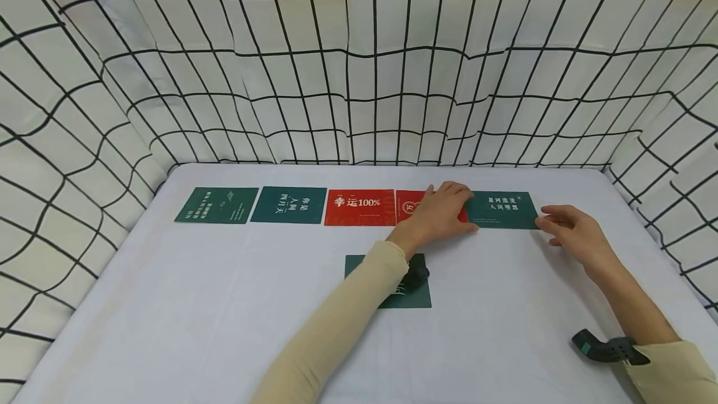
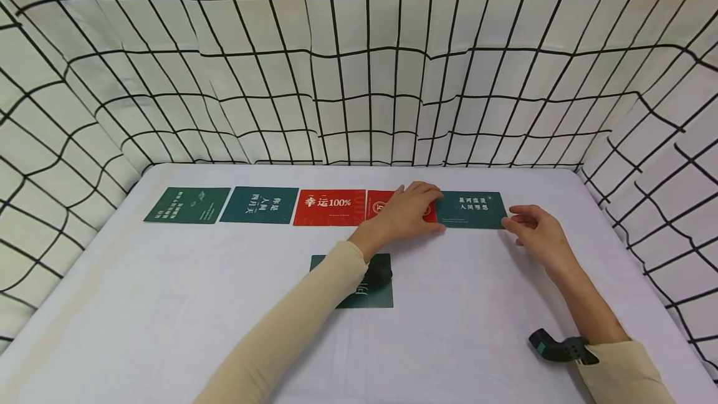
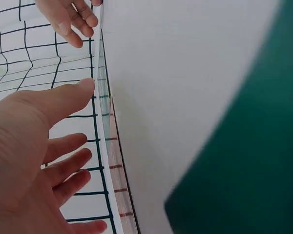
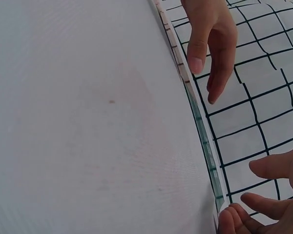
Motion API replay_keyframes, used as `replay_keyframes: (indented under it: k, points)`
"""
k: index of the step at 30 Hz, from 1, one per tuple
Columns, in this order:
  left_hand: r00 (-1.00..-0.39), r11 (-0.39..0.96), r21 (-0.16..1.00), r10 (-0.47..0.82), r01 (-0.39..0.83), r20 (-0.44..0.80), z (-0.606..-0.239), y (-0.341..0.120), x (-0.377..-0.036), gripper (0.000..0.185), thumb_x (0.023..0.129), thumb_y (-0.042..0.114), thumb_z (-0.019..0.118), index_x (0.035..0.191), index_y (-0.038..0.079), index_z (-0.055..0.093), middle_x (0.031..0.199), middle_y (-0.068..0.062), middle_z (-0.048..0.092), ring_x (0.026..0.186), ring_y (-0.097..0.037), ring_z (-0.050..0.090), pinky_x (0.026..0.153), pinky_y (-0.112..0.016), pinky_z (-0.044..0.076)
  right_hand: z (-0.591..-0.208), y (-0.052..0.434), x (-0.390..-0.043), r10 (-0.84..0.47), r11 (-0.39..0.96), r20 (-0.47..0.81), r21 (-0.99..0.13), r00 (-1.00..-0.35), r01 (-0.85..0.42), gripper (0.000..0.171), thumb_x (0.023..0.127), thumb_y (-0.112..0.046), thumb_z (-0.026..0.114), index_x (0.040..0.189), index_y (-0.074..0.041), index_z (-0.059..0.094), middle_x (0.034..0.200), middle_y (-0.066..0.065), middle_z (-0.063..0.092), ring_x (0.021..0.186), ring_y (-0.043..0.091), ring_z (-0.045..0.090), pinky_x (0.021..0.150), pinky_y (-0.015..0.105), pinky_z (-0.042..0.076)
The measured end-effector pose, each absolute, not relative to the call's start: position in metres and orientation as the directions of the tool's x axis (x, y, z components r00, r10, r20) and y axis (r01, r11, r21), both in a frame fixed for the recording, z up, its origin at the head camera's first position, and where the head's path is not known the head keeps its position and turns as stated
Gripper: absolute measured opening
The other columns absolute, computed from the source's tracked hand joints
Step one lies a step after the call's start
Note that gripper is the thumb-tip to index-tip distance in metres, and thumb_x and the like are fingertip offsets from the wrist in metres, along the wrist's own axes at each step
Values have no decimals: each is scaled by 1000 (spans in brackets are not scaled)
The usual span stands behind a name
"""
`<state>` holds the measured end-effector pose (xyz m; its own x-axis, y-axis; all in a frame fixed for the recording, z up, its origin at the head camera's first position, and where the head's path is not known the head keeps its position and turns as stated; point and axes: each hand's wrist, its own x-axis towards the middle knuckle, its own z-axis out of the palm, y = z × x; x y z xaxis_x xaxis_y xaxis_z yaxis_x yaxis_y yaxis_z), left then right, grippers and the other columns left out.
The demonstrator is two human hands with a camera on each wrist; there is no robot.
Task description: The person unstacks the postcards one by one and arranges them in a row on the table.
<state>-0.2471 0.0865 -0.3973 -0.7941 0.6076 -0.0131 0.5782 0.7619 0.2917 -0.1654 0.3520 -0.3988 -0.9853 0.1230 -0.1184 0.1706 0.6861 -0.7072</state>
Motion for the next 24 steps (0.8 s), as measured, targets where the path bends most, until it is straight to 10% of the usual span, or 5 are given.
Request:
replay_keyframes:
  k: [6,10,14,24]
  points:
    - [-776,727,330,630,602,28,-394,77,-243,72,92,45,77,154,23,49,162,3,44,153,-16,35,128,-47,34,-394,346,-162,80,665,-58,-740,-995,97,67,107,-43,55,153,5,42,144,32,52,87,-20,51,73,5,53]
    - [-766,709,348,641,614,46,-388,66,-241,71,92,44,77,154,22,49,162,2,45,153,-17,37,126,-42,38,-389,339,-159,54,673,-24,-738,-998,54,66,106,-43,57,152,2,44,148,31,51,109,10,66,75,0,50]
    - [-770,704,372,637,605,47,-383,53,-237,72,92,42,78,155,21,49,161,1,46,152,-18,38,124,-41,42,-384,331,-157,31,700,-9,-714,-999,28,65,106,-44,58,152,-1,46,150,29,52,135,45,52,77,2,44]
    - [-772,699,402,634,592,35,-380,25,-232,74,90,39,80,155,21,50,160,0,48,151,-18,39,108,-36,56,-379,314,-151,-24,732,41,-680,-999,-46,57,104,-42,62,147,-5,52,147,27,55,134,50,53,75,2,41]
